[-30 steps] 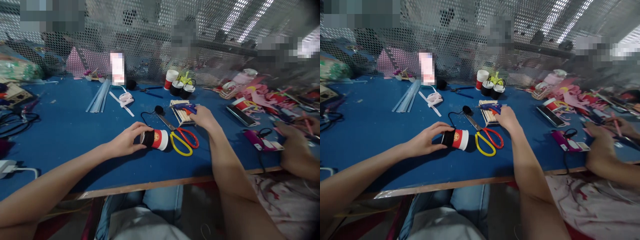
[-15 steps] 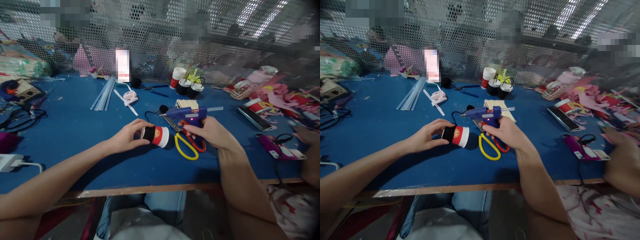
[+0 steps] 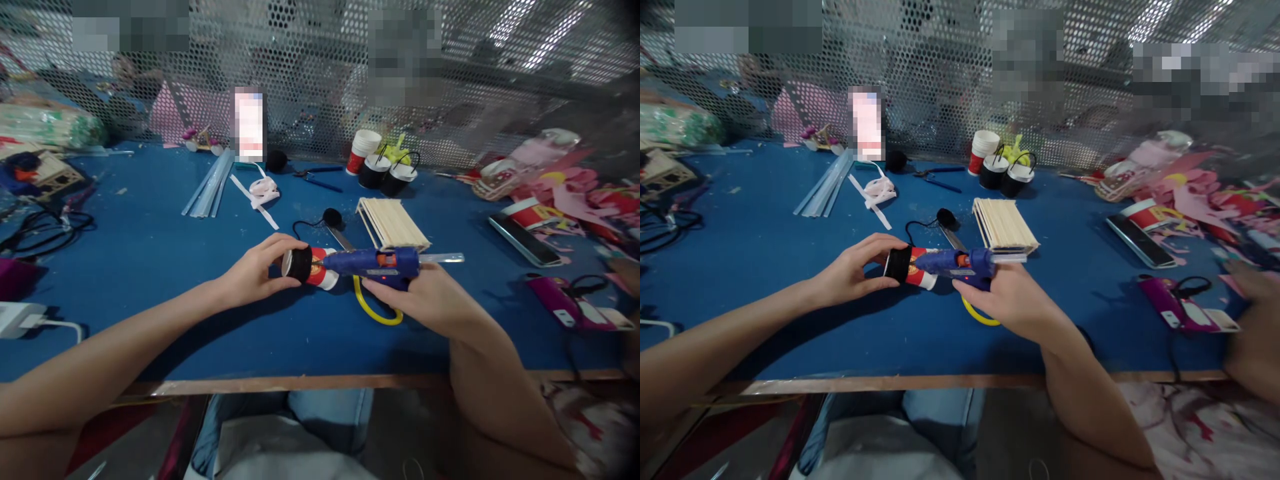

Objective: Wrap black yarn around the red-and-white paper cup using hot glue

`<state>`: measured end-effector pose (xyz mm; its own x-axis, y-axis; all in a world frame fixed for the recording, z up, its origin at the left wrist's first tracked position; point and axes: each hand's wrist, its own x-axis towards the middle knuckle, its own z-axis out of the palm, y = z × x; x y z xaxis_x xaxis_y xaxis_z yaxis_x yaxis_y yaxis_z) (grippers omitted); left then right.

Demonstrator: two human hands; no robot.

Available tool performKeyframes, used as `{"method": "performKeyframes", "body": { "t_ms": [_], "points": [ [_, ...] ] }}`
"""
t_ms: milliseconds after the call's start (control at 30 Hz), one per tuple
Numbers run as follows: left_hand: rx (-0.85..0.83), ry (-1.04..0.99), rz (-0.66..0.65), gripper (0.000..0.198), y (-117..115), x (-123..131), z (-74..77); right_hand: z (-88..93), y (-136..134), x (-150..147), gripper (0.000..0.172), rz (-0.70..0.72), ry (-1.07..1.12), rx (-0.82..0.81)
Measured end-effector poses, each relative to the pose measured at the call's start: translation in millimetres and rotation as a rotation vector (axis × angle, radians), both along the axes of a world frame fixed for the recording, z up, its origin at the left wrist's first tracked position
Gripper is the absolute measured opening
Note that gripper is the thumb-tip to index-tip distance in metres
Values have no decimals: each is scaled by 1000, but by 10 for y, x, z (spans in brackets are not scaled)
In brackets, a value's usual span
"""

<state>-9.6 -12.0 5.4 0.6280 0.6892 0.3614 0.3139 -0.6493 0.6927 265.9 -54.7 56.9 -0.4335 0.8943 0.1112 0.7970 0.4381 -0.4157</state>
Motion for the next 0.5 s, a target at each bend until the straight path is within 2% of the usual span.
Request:
{"method": "performKeyframes", "body": {
  "t_ms": [200, 367, 500],
  "points": [
    [14, 12, 13, 49, 2, -2, -3, 42, -47, 23, 38, 113, -110, 102],
    [10, 12, 10, 48, 7, -7, -14, 150, -89, -142, 33, 39, -40, 74],
    [10, 7, 8, 49, 8, -8, -14, 176, -107, -173, 37, 55, -34, 86]
  ]
}}
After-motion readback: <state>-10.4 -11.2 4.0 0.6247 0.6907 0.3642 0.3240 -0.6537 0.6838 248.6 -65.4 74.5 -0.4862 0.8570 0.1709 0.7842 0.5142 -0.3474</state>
